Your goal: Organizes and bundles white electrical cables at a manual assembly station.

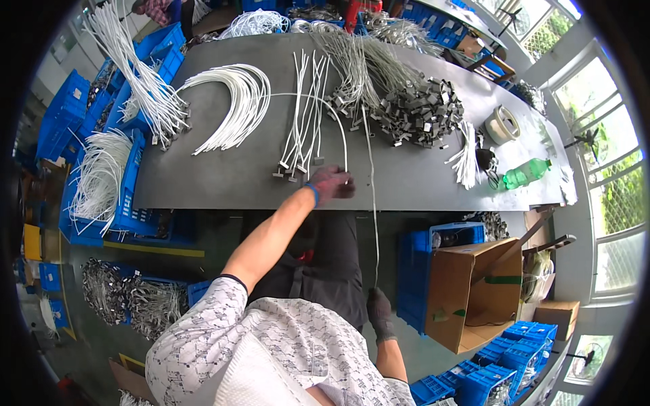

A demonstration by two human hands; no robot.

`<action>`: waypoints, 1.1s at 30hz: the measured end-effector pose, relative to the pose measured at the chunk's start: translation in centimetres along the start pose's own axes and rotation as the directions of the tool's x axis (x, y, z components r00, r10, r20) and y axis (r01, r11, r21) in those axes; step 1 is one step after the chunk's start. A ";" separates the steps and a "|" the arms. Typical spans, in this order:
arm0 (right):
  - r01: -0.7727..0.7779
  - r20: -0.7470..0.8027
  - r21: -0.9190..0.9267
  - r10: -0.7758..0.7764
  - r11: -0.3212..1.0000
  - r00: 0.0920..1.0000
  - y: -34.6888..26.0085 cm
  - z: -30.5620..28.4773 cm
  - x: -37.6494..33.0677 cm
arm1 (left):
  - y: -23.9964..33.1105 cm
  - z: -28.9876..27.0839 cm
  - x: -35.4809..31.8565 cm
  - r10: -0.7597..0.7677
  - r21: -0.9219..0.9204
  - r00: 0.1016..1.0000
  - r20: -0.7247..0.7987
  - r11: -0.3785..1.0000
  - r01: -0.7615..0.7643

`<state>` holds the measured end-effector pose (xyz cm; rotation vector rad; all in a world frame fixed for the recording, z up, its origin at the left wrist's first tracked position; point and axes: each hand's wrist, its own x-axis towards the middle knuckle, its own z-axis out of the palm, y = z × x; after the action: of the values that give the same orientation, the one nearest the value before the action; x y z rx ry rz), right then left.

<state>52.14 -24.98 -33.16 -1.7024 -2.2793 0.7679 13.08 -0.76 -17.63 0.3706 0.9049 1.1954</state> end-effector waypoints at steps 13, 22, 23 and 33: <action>-0.167 0.245 -0.228 0.223 0.959 0.944 -0.2 -2.3 0.3 | 8.6 3.4 3.1 0.718 0.136 0.605 -0.344 0.675 -0.725; -0.067 0.153 -0.076 0.078 0.995 0.985 -0.2 -1.7 -0.9 | 1.2 1.3 2.9 0.356 0.009 0.902 -0.244 0.931 -0.365; -0.083 0.159 -0.086 0.096 0.993 0.983 0.2 -1.8 -1.6 | 0.5 1.2 2.6 0.314 -0.014 0.915 -0.251 0.945 -0.328; -0.237 0.250 -0.109 0.258 0.965 0.933 1.4 -1.8 -3.8 | 4.1 1.8 1.9 0.515 0.020 0.809 -0.283 0.847 -0.532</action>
<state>55.33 -27.74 -31.81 -2.0644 -2.3109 1.0246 12.04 2.84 -14.51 0.4262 1.0410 1.8208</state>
